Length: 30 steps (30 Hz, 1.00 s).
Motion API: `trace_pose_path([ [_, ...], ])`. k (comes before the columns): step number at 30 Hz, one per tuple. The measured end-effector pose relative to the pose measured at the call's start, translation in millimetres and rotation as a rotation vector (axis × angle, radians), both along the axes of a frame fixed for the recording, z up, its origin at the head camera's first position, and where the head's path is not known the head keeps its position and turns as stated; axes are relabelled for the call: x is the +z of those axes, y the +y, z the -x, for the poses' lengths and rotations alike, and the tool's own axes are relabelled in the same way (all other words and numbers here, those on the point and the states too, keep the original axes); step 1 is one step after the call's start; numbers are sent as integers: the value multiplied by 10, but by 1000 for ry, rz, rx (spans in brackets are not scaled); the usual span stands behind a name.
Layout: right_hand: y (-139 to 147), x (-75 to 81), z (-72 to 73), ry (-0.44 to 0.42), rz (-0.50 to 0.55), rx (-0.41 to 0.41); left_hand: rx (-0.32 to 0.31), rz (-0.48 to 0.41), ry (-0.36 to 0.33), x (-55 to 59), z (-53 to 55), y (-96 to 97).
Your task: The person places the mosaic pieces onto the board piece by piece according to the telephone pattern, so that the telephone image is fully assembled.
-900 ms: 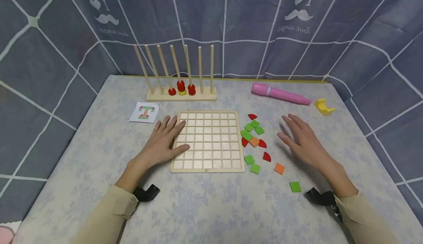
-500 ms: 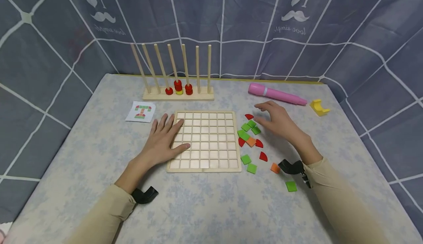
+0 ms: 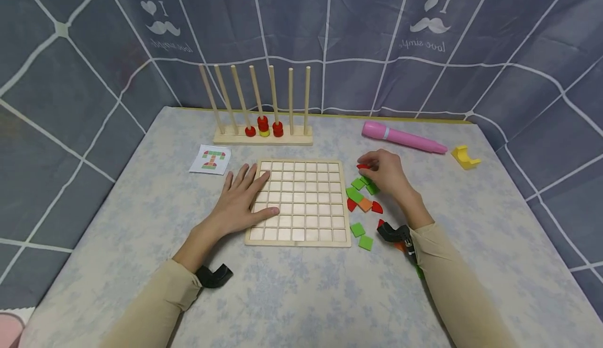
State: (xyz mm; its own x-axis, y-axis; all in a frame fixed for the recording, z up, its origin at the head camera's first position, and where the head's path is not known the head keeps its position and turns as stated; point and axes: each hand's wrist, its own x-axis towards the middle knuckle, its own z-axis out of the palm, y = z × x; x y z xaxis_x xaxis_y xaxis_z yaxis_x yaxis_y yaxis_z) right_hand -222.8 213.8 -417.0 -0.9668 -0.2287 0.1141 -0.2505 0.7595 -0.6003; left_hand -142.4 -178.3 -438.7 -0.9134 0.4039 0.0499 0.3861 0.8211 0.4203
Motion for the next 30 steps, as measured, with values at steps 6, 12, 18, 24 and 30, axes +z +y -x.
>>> trace_pose_path([
  [6, 45, -55, 12, -11, 63, -30, 3, -5, 2, -18, -1, 12],
  [12, 86, -100, 35, -21, 107, -51, 0, -5, 11, -33, 0, 10],
  [18, 37, -55, 55, 2, 150, -32, 2, -19, 14, -36, 5, -9],
  [24, -178, 78, 3, -47, 184, 2, -1, -15, 4, -25, 20, -3],
  [30, -543, 116, -50, -125, 247, 27, 2, -13, -4, -34, 17, 10],
])
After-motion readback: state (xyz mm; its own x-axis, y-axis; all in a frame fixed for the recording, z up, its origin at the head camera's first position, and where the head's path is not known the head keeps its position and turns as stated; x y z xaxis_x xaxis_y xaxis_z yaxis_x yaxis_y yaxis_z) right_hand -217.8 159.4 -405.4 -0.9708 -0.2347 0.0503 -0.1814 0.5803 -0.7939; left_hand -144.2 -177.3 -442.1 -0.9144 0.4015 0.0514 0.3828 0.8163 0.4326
